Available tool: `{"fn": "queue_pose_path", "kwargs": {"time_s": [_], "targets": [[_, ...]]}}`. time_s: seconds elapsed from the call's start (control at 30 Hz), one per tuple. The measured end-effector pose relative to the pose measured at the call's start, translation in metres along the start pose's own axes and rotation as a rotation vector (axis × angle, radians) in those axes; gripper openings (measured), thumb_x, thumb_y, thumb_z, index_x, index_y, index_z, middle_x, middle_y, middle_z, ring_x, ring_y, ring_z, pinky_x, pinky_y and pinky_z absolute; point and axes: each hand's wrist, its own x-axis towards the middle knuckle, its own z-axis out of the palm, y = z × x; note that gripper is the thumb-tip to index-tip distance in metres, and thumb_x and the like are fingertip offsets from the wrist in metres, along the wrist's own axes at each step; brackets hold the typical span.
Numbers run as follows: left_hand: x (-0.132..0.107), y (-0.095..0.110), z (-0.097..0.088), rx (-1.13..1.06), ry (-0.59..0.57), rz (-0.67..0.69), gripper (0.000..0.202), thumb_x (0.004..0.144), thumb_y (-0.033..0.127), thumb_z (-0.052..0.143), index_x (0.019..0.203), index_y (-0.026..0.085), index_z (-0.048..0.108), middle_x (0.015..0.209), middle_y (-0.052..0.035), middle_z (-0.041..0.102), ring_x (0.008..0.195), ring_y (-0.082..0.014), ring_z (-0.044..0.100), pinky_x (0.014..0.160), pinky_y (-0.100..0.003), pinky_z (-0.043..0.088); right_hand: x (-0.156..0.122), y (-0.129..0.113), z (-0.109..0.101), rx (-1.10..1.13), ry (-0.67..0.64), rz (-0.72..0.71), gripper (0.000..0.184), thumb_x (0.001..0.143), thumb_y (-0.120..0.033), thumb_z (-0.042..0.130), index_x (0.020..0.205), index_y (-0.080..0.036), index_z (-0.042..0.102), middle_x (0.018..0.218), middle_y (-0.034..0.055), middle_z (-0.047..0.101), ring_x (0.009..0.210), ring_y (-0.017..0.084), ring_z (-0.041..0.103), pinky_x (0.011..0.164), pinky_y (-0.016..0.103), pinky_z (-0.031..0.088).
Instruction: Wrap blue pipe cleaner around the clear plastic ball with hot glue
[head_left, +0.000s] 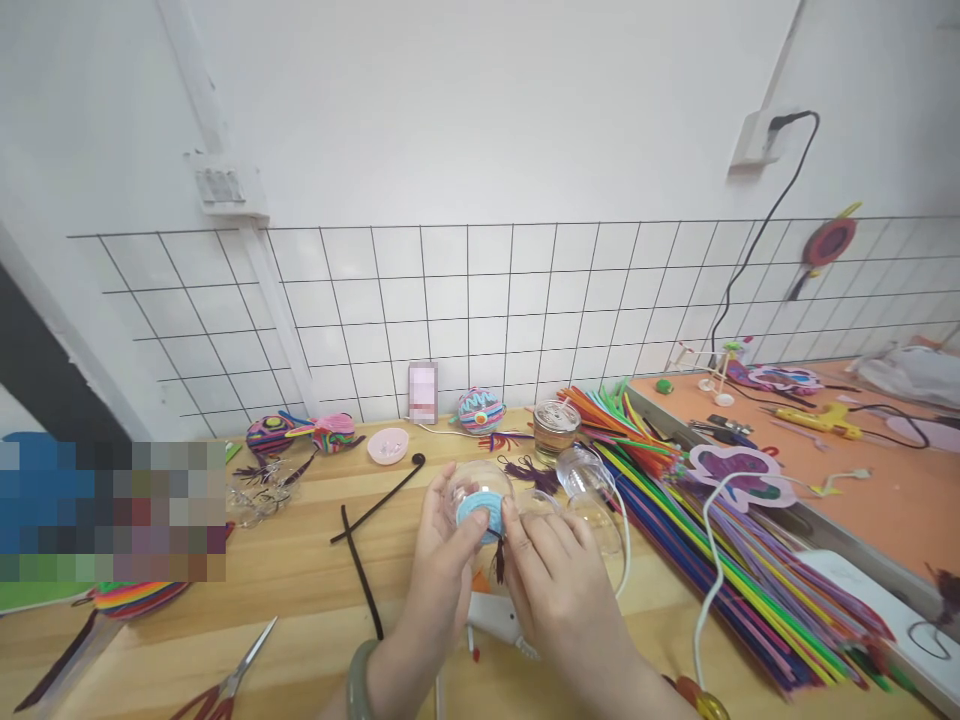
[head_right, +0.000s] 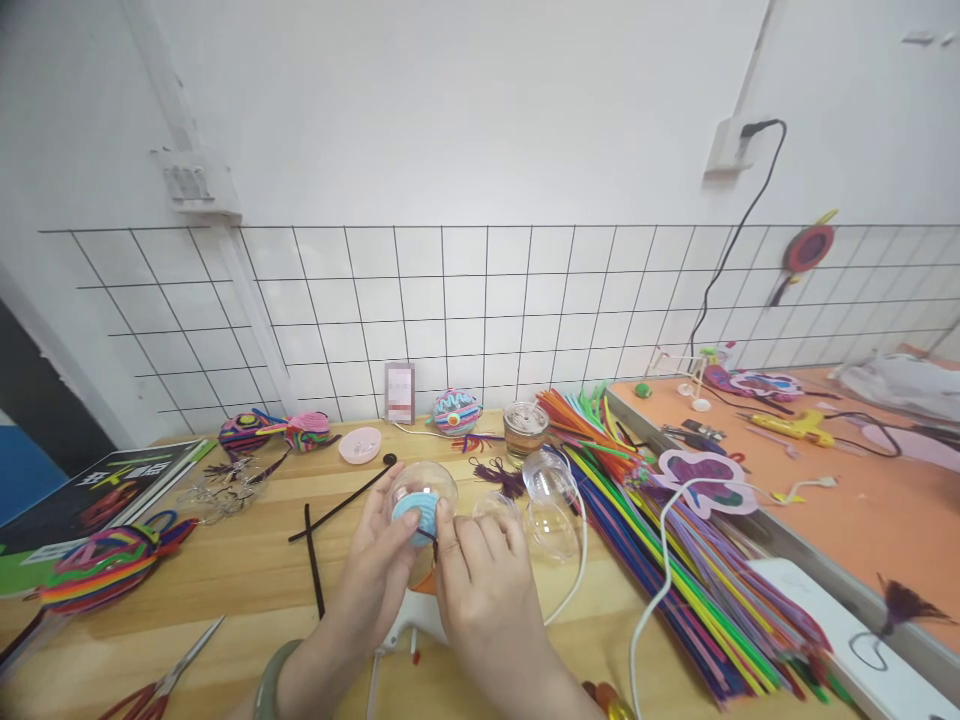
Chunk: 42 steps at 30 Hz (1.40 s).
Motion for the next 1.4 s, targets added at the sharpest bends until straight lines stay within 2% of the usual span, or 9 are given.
{"fn": "queue_pose_path", "kwargs": {"time_s": [0.47,0.73,1.0,1.4], "targets": [[-0.0012,-0.0002,0.0021,0.075,0.06,0.009,0.076,0.064,0.022,0.079,0.131,0.026,0.042,0.104,-0.0022,0.062,0.096,-0.0165,0.059,0.085,-0.027,0.046,-0.0051,-0.008,0.0062,-0.012,-0.013,0.003,0.041,0.088,0.0,0.042,0.127,-0.004,0.054,0.079,0.0095,0.063,0.077,0.024,0.057,0.069,0.04,0.042],[0.0,-0.0011,0.0001,0.037,0.073,-0.025,0.074,0.064,0.021,0.077,0.13,0.023,0.043,0.095,-0.0026,0.064,0.087,-0.0175,0.061,0.08,-0.03,0.047,-0.0054,-0.0029,0.0077,0.231,0.0,0.016,0.047,0.091,-0.003,0.043,0.138,-0.005,0.043,0.081,0.0088,0.061,0.075,0.022,0.055,0.063,0.036,0.043],[-0.0021,0.0027,0.0019,0.015,0.02,-0.083,0.082,0.066,0.019,0.077,0.137,0.026,0.036,0.096,-0.0031,0.064,0.085,-0.0168,0.061,0.081,-0.031,0.046,-0.0052,0.0009,0.0094,0.228,0.009,0.023,0.048,0.094,-0.008,0.045,0.142,-0.008,0.039,0.081,0.0081,0.061,0.077,0.022,0.057,0.064,0.037,0.046],[-0.0005,-0.0012,-0.0013,0.02,0.034,-0.06,0.067,0.066,0.021,0.077,0.124,0.023,0.045,0.095,-0.002,0.063,0.087,-0.0152,0.06,0.082,-0.027,0.045,-0.005,-0.0031,0.0076,0.206,0.013,0.003,0.045,0.093,-0.007,0.044,0.138,-0.006,0.043,0.079,0.0074,0.061,0.073,0.021,0.054,0.063,0.036,0.043]]}}
